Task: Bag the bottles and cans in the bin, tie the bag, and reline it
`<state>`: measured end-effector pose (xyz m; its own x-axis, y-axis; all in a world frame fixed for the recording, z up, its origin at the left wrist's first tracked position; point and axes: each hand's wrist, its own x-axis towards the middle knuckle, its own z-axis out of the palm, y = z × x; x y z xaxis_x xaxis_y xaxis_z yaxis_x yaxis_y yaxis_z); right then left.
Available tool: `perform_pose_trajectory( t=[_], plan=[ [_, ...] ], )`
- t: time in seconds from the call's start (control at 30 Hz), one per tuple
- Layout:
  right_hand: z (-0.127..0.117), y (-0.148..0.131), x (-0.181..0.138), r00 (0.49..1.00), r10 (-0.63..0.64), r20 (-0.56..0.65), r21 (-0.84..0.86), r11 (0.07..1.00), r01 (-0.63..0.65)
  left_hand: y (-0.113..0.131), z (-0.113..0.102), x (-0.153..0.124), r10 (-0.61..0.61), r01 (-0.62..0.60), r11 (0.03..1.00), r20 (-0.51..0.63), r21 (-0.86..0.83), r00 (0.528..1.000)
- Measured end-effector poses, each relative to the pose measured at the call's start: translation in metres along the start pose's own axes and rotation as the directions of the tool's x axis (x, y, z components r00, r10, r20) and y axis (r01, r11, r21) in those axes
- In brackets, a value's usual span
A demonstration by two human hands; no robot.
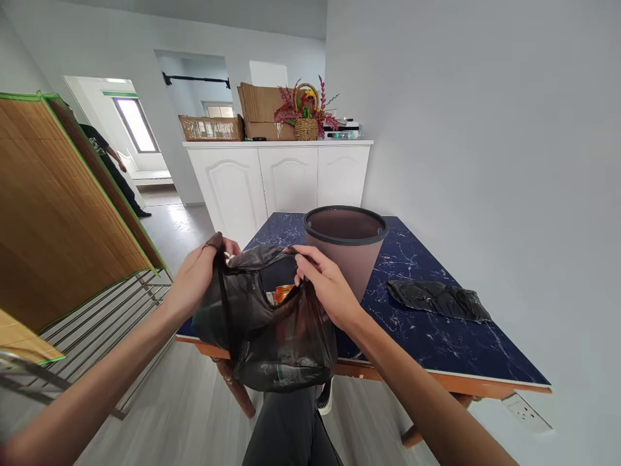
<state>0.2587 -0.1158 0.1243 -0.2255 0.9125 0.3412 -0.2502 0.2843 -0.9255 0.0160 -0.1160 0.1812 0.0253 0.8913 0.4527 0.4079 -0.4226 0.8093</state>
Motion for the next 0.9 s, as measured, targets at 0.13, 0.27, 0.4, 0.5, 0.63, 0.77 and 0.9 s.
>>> perform_pose_trajectory(
  t=[0.13,0.27,0.4,0.5,0.63,0.77,0.9],
  plan=[
    [-0.003,-0.016,0.005,0.999,-0.004,-0.039,0.233,0.972,0.013,0.019,0.002,0.001,-0.044,0.042,0.983,-0.006,-0.178,0.999],
    [-0.010,-0.028,-0.001,1.000,0.019,0.001,0.338,0.941,-0.018,0.017,0.009,-0.006,-0.037,0.040,0.999,0.195,-0.009,0.980],
    [-0.012,-0.033,-0.008,0.998,0.027,0.055,0.270,0.962,-0.040,0.006,0.022,-0.018,0.102,-0.300,0.883,0.478,0.360,0.873],
    [-0.012,-0.035,-0.008,0.996,0.000,0.086,0.148,0.989,-0.013,-0.003,0.034,-0.025,0.085,-0.557,0.665,0.691,0.497,0.718],
    [-0.014,-0.037,-0.006,0.991,0.060,0.120,0.060,0.996,-0.067,-0.018,0.048,-0.029,0.027,-0.744,0.388,0.800,0.544,0.599],
    [-0.008,-0.038,-0.009,0.978,0.030,0.208,0.014,0.999,-0.034,-0.028,0.052,-0.029,0.027,-0.767,0.347,0.811,0.540,0.584],
    [0.008,-0.031,-0.011,0.989,0.001,0.149,0.030,1.000,-0.006,-0.024,0.044,-0.026,0.115,-0.680,0.463,0.723,0.568,0.682]
  ],
)
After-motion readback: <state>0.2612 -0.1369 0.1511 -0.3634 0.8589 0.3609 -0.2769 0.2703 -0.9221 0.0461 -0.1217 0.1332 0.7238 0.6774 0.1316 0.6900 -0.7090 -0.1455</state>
